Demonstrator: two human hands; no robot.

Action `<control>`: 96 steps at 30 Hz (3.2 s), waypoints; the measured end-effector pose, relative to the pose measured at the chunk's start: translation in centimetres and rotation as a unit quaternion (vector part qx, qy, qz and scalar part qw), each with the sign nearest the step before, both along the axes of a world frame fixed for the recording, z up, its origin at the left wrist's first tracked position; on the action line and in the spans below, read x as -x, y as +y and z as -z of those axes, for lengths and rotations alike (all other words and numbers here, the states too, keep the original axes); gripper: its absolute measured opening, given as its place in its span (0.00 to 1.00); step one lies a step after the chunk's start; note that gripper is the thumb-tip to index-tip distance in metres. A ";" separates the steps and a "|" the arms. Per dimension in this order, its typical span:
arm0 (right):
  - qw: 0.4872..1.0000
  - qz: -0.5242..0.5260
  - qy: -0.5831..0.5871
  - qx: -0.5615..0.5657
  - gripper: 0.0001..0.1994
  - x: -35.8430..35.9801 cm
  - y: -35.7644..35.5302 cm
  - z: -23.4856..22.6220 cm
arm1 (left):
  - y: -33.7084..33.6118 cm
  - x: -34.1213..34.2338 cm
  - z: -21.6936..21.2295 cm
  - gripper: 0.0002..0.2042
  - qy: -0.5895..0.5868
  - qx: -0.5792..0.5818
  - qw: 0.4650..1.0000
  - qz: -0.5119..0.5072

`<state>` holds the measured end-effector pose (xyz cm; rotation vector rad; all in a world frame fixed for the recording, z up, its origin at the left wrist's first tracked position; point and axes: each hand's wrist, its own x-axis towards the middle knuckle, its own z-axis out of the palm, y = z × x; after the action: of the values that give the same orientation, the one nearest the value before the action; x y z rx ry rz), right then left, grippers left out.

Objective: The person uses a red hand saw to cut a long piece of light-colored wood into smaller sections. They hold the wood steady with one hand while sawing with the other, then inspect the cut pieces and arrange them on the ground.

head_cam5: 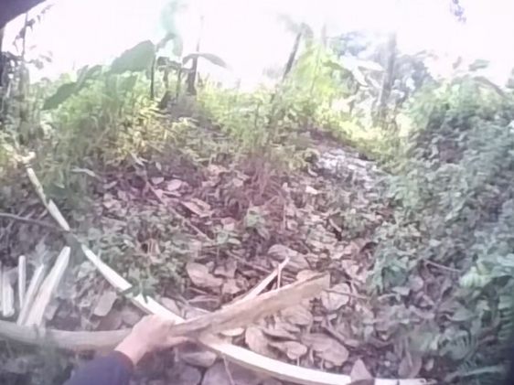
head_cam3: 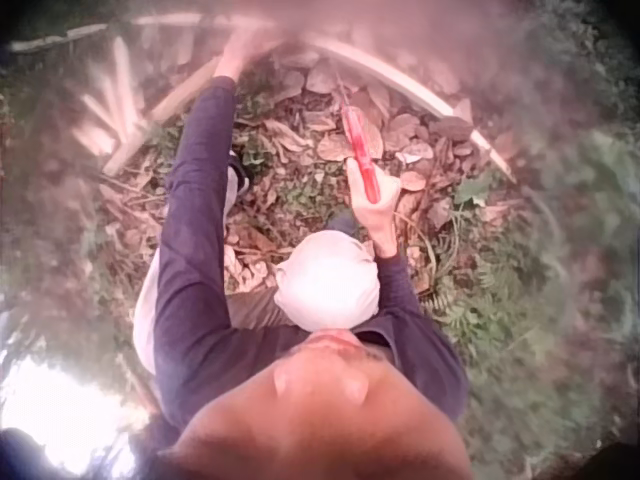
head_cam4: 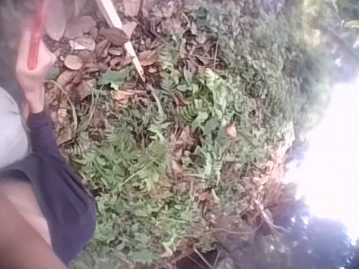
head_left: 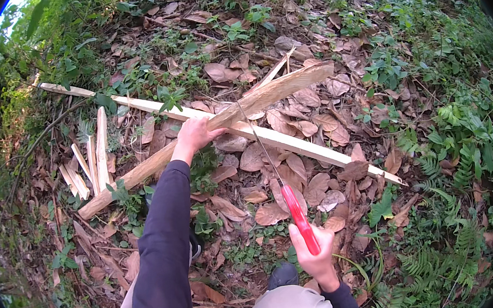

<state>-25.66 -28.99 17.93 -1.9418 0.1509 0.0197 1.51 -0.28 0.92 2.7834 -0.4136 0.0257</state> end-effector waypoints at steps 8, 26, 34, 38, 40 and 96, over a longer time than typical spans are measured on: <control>0.999 0.007 -0.046 0.015 0.14 -3.7 1.0 1.0 | 0.3 0.3 0.4 0.33 0.031 -0.020 0.999 -0.008; 0.996 -0.058 -0.059 -0.034 0.18 0.6 -1.3 4.2 | -2.2 2.0 -1.6 0.36 0.091 -0.074 0.990 -0.083; 0.997 -0.039 -0.046 -0.052 0.16 3.8 -2.9 1.8 | -4.4 3.7 -3.2 0.27 0.103 -0.151 0.983 -0.016; 0.996 -0.020 -0.034 -0.075 0.14 3.1 -4.7 0.9 | -5.9 3.0 -6.2 0.40 0.327 -0.109 0.937 -0.060; 0.994 -0.063 -0.061 -0.069 0.14 3.0 -4.5 2.7 | -3.2 3.6 -3.8 0.41 0.272 -0.058 0.957 -0.079; 0.996 0.036 -0.083 0.020 0.07 1.3 -1.2 6.6 | -5.6 2.7 -0.8 0.40 0.085 -0.043 0.984 -0.149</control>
<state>-26.96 -30.18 11.37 -1.9672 0.1108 -0.1942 -1.14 -5.83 1.75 2.8761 0.0459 -0.1628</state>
